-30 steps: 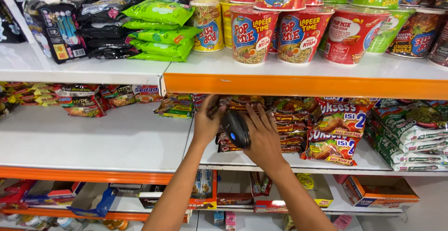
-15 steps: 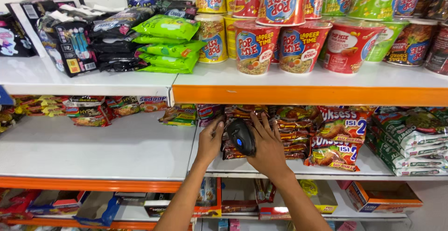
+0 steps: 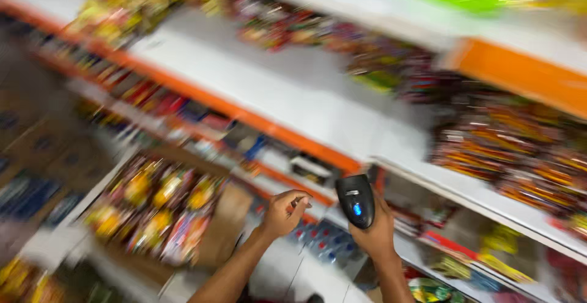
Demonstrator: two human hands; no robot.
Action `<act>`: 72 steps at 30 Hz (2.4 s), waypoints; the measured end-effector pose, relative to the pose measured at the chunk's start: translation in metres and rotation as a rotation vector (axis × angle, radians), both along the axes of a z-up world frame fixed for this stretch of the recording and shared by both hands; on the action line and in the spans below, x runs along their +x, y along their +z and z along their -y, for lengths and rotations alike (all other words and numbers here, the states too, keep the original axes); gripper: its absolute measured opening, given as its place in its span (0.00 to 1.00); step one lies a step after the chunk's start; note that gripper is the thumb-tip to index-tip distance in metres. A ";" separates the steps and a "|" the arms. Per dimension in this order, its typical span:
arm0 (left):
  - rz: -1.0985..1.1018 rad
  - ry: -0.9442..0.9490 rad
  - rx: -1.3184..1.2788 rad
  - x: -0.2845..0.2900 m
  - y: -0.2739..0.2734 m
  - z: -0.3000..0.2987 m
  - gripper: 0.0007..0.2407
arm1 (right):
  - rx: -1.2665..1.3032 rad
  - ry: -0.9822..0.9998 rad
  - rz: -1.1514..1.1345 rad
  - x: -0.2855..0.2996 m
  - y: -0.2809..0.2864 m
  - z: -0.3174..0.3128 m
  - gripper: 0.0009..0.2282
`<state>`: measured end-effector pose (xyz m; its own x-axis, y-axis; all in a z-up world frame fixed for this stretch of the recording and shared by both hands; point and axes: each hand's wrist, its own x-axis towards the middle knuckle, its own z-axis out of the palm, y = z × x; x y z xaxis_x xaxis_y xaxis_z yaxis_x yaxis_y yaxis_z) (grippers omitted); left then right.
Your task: The person repeatedly takes instant noodle packets from a cardboard box, scans each packet with a handheld barcode scanner, and places them onto a store shelf.
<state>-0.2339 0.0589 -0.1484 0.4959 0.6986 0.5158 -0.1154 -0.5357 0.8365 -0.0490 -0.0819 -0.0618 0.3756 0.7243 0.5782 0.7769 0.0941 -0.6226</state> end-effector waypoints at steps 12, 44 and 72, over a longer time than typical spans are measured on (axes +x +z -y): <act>-0.366 0.672 0.050 -0.284 -0.100 -0.041 0.06 | -0.645 0.378 -0.390 -0.230 -0.165 -0.112 0.16; 0.558 1.068 -0.642 -0.407 -0.112 -0.085 0.17 | -0.779 0.462 -0.515 -0.325 -0.185 -0.158 0.18; 0.325 0.121 -1.055 -0.317 -0.028 -0.073 0.15 | -0.193 0.197 -1.302 -0.291 -0.109 -0.142 0.20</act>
<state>-0.5508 0.1318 -0.1768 0.3440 0.8984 -0.2731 -0.4069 0.4048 0.8189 -0.3399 0.0600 -0.1704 0.4527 0.8593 -0.2381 -0.4078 -0.0380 -0.9123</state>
